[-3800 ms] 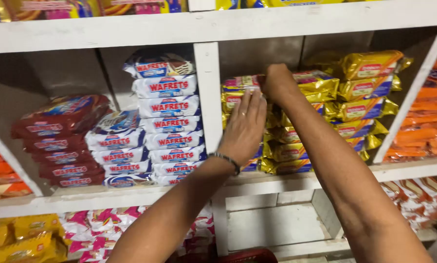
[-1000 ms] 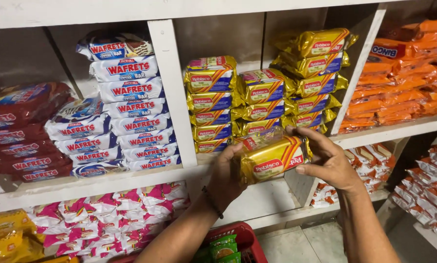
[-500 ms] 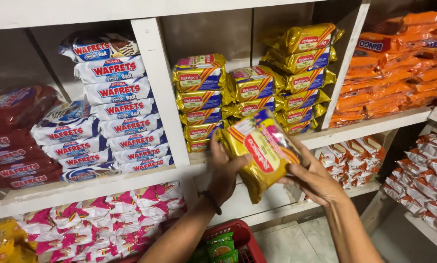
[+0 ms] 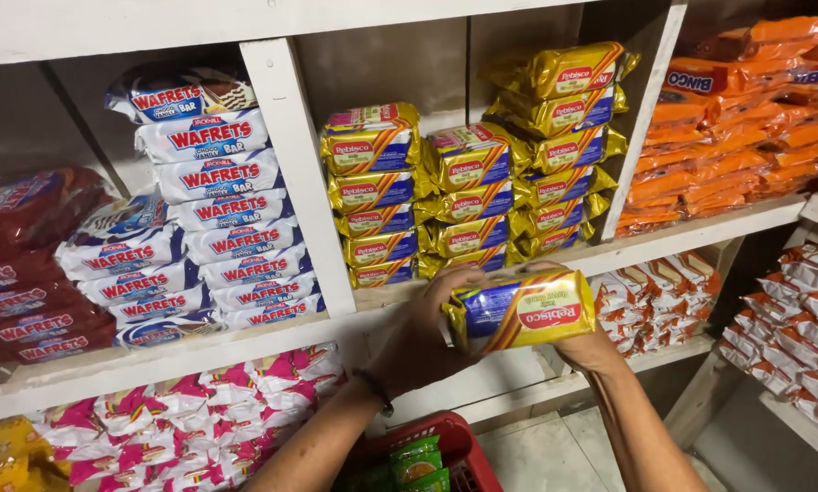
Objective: Organizing and restocking various snack and biscuit packages on a grocery store shelf.
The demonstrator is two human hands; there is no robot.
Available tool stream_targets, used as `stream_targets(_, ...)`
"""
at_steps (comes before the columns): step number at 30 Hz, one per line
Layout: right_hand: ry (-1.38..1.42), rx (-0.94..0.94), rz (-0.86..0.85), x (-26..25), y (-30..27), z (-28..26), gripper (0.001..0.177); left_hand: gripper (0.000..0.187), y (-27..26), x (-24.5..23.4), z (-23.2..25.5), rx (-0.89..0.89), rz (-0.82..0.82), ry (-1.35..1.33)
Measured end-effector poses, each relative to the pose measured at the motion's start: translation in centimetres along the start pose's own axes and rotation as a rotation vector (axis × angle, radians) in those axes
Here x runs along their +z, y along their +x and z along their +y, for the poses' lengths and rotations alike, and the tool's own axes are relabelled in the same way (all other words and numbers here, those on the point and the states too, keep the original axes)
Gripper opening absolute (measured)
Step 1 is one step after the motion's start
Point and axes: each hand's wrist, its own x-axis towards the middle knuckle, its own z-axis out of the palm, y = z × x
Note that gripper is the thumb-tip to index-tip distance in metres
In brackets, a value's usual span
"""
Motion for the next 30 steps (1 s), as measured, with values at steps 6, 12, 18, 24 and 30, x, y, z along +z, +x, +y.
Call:
stream_targets(6,-0.062,-0.051,0.046,-1.0,0.6,2.6,0.087,0.061,-0.4,-0.1,1.9,-0.124,0.046,0.081)
stream_targets(12,-0.124,-0.088,0.104,-3.1,0.2,4.9,0.084,0.067,-0.5,-0.1,2.6,-0.232,0.068,0.05)
stream_targets(18,0.425,-0.064,0.174,1.5,-0.2,6.8,0.06,0.077,-2.3,3.1,0.2,-0.496,0.415,-0.545)
stream_targets(24,0.773,0.139,0.099,6.2,-4.3,6.6,0.054,0.067,-5.1,5.8,-1.0,-0.474,0.412,-0.512)
stream_targets(30,0.711,0.348,0.089,-0.2,-3.2,8.4,0.045,0.069,-5.8,1.1,-3.5,-0.538,0.048,-0.215)
